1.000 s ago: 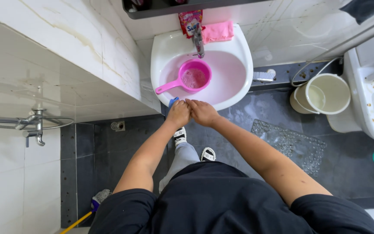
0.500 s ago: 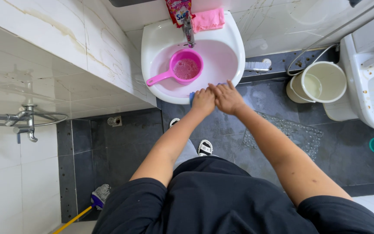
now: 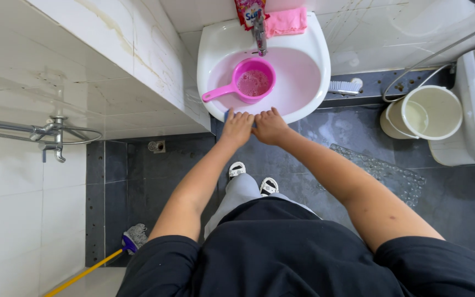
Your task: The person washes a pink cloth and a blue cloth in a bathroom sink using a pink scoop to pour soapy water. They scrub the cloths with their hands, rinse them under running water, and wring them out repeatedly.
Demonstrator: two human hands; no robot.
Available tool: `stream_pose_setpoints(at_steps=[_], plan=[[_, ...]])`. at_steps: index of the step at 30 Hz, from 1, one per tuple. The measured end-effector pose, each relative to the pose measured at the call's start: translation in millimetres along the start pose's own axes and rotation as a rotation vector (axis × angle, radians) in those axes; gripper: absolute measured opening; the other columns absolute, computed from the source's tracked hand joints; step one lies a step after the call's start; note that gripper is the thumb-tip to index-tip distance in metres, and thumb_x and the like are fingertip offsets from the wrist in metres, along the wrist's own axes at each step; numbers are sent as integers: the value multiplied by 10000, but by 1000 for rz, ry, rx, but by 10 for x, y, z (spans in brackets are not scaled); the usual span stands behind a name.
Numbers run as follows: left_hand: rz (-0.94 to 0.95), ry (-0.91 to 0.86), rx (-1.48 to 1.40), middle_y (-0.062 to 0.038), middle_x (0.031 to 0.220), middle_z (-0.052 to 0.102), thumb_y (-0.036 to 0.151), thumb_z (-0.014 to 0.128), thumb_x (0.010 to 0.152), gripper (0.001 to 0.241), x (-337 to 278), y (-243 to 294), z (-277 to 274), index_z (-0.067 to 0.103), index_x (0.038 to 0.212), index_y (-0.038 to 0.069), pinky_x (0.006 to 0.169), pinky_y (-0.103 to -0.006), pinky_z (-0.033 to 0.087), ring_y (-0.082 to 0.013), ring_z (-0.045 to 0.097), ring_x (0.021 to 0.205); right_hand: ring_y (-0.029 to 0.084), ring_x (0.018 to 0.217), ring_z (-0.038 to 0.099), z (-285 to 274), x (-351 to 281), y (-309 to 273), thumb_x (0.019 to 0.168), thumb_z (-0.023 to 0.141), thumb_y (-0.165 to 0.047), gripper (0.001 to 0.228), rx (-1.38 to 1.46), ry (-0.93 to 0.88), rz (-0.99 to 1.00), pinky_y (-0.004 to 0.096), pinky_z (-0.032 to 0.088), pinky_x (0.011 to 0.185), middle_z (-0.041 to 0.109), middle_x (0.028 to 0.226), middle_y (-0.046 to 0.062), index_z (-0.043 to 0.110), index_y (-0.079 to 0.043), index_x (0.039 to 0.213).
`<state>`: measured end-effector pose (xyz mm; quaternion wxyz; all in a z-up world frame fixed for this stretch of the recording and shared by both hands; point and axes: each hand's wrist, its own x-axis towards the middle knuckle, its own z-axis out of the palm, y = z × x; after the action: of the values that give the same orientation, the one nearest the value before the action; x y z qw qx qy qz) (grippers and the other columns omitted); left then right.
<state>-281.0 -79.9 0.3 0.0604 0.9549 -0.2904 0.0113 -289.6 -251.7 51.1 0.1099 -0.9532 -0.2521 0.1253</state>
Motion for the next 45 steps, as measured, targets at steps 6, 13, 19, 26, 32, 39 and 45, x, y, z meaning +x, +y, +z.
stream_pose_setpoints(at_steps=[6,13,19,26,32,39,45], plan=[[106,47,249,-119,1167,650,219,616,886,296,-115,-747,167,612,1153,91,1178,-620,239,-354,537,1296,441,1248,580,417,630,-353,974,537,-454,540,12,31,88,550,366,1089,634,1271,273,582,33,1201],[188,-24,161,-142,1201,624,306,679,882,415,-158,-902,60,580,1194,51,1187,-514,294,-340,538,1264,366,1171,646,191,527,-573,1012,501,-423,478,130,-64,188,618,257,1181,674,1204,211,573,-7,1234],[228,-40,149,-146,1135,617,360,726,841,478,-104,-767,-76,572,1159,38,1139,-511,323,-333,565,1162,353,1107,658,202,390,-475,1016,506,-460,474,45,29,123,624,186,1215,681,1087,179,596,-15,1151],[140,-42,151,-124,1062,616,338,689,902,338,-36,-359,18,567,1075,74,1074,-489,378,-316,595,1054,334,1098,658,132,138,-121,996,525,-437,421,-3,54,22,621,176,1216,675,1085,146,596,-42,1124],[51,-64,125,-130,1055,618,365,674,912,365,106,108,89,568,1088,63,1015,-481,407,-318,608,1032,321,1148,631,-42,-117,213,1015,505,-446,416,-49,-27,-28,619,166,1223,662,1118,127,586,-60,1147],[-70,-84,58,-143,1064,633,397,663,925,388,545,905,153,571,1097,62,956,-478,447,-321,639,1013,303,1211,579,-240,-516,931,987,535,-444,418,-123,-29,-82,620,178,1211,643,1176,97,583,-79,1185],[-156,-101,7,-161,1093,654,406,642,959,399,884,1189,277,565,1132,55,916,-504,485,-341,670,1002,282,1285,526,-340,-608,1393,983,538,-453,427,-120,-1,-137,610,171,1220,633,1222,82,589,-99,1216]])
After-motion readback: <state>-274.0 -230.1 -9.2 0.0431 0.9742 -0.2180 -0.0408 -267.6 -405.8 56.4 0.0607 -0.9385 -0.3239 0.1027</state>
